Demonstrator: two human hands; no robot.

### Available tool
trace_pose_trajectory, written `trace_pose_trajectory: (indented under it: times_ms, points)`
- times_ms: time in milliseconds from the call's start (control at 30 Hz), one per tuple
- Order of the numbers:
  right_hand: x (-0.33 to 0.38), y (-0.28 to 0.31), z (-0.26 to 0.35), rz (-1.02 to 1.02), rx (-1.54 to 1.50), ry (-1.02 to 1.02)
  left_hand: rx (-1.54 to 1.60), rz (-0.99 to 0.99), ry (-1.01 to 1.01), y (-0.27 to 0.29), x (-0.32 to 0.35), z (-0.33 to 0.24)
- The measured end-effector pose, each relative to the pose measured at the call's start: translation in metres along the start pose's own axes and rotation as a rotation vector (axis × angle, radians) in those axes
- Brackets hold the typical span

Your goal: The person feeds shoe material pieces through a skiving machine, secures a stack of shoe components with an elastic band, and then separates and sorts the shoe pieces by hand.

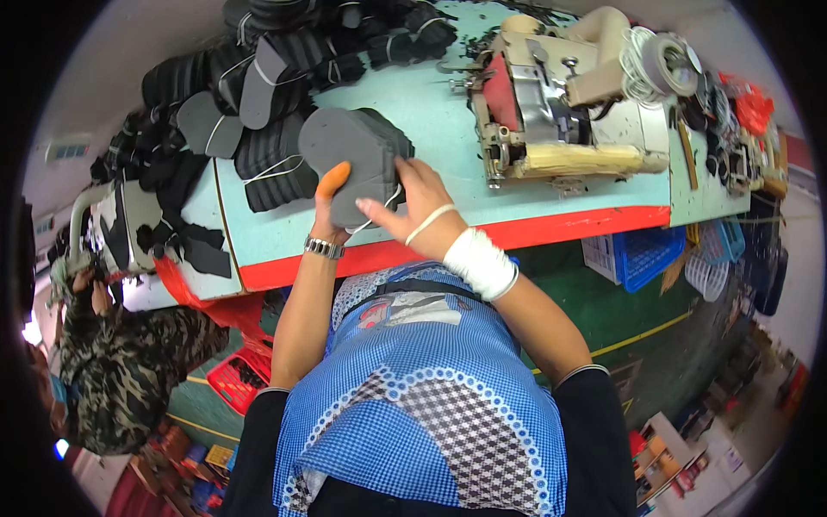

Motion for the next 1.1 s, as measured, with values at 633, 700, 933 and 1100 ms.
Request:
trace_pose_trajectory:
  times_ms: [633,700,933,1100]
  points:
    - [0.066,0.120,0.056,0.002,0.600,0.179,0.399,0.420,-0.095,0.033,0.020,-0.036]
    - [0.040,0.097,0.105,-0.104,0.622,0.532,0.376,0.507,0.040,0.008,0.023,-0.016]
    - [0.015,0.047,0.152,0.363,0.294,0.815,0.274,0.758,0.372,-0.034,0.045,0.009]
    - [0.006,0.036,0.067,0.205,0.106,0.317,-0.207,0.054,0.603,0.012,0.044,0.027]
Point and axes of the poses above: each hand's wrist, its own x-axis away from the middle knuckle, its own y-axis out of the back of the hand, z = x × y, the point moved 10 cm from there along -x, towards the middle knuckle, and after that the axes turned 10 degrees about -z, right-handed, at the moved point
